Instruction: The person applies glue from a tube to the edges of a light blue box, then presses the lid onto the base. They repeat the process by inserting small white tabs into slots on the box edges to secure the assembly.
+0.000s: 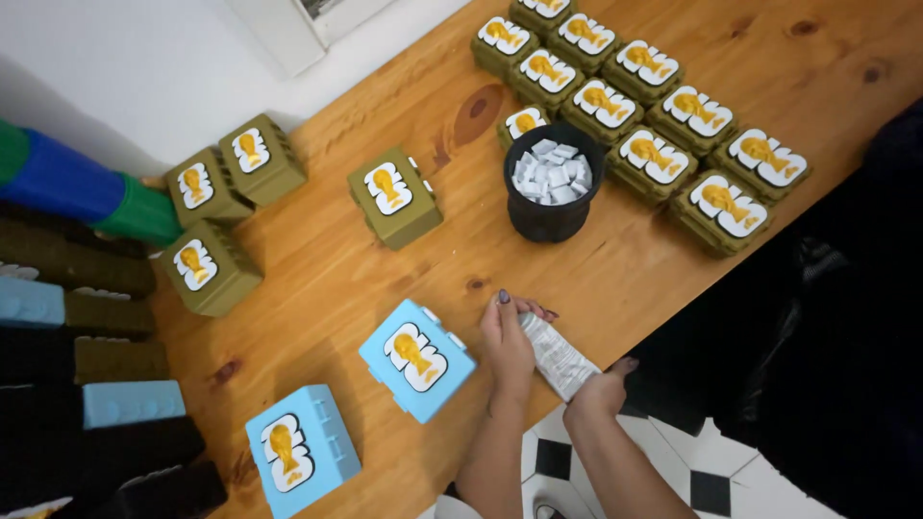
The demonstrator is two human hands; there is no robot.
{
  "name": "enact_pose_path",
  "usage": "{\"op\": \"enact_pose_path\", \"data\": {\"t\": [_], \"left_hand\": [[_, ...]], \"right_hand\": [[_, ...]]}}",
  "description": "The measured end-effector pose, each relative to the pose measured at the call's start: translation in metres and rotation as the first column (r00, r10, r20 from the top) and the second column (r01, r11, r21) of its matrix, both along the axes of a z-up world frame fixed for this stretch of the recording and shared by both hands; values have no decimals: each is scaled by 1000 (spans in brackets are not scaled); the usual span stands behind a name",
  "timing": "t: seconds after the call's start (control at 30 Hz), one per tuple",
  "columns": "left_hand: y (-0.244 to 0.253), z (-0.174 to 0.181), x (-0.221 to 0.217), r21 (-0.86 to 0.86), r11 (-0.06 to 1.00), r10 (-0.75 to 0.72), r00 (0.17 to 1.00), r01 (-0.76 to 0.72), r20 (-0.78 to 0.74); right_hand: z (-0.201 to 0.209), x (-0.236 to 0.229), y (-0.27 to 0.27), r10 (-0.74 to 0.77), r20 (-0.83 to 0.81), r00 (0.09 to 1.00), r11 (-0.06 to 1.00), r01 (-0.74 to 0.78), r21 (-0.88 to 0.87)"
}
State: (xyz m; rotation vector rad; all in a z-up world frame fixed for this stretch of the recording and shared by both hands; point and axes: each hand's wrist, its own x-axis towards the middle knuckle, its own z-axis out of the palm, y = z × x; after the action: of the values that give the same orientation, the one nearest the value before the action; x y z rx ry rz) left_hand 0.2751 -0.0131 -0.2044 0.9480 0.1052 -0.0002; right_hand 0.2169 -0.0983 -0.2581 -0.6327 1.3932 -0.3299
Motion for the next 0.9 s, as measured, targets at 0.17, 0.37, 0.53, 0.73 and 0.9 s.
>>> {"op": "enact_pose_path", "data": {"t": [0.17, 0.37, 0.53, 0.73, 0.9], "left_hand": [[-8, -3, 5, 72, 997, 3, 998, -7, 64], [-13, 6, 0, 199, 978, 38, 995, -57, 97], [-20, 35, -17, 425, 902, 40, 994, -82, 105], [-30, 42, -24, 575, 812, 25, 990, -102, 140], [-30, 41, -28, 645, 761, 0, 994, -68, 105]], "right_hand": [[-14, 2, 2, -72, 80, 994, 996, 76, -55], [-17, 11, 7, -174, -43, 984, 947, 155, -282], [-12, 12, -5, -147, -234, 961, 932, 55, -359], [-75, 8, -35, 120, -642, 757, 888, -371, -273], [-82, 6, -39, 151, -640, 753, 883, -394, -255]]}}
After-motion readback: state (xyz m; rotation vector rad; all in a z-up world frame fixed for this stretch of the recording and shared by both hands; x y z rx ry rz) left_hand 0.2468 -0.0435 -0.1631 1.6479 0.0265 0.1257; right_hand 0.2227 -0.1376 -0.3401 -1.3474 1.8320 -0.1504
